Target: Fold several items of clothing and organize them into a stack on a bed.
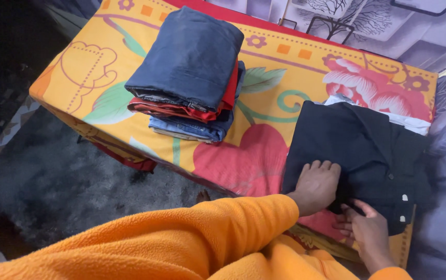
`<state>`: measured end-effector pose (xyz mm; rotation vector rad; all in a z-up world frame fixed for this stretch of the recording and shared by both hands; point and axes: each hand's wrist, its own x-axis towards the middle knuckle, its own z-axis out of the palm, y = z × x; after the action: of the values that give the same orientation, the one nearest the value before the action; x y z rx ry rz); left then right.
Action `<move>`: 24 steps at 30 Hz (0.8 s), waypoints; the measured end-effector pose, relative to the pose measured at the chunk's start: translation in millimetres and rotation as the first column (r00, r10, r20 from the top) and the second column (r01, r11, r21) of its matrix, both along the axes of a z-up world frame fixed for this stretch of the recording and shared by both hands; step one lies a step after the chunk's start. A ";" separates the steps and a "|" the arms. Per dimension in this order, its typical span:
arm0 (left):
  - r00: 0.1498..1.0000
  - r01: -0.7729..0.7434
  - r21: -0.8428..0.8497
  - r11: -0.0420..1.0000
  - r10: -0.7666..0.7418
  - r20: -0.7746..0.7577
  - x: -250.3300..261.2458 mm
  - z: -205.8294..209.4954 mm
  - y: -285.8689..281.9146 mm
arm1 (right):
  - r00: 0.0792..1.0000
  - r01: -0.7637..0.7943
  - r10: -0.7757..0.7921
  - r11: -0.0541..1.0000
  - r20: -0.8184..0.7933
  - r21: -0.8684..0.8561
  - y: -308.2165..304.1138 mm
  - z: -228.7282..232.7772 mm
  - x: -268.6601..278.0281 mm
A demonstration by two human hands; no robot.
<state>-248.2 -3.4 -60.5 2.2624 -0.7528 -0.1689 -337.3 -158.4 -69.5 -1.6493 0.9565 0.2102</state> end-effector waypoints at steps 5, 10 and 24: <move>0.999 -0.037 0.144 0.989 0.033 0.030 1.5 1.3 7.9 | 0.998 0.028 -0.042 0.966 0.052 0.257 -21.9 -23.8 6.8; 0.982 -0.001 -0.104 0.995 -0.019 -0.187 18.3 4.4 10.6 | 0.998 -0.030 0.018 0.975 0.056 0.219 -12.6 19.6 15.5; 0.943 0.077 -0.267 0.961 -0.157 -0.292 30.3 11.5 7.4 | 0.984 -0.075 0.106 0.976 0.146 -0.205 25.9 72.8 23.7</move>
<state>-217.9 3.9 -49.1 1.8910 -0.6975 -0.4507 -313.6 -132.5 3.3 -1.8660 0.8041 0.0455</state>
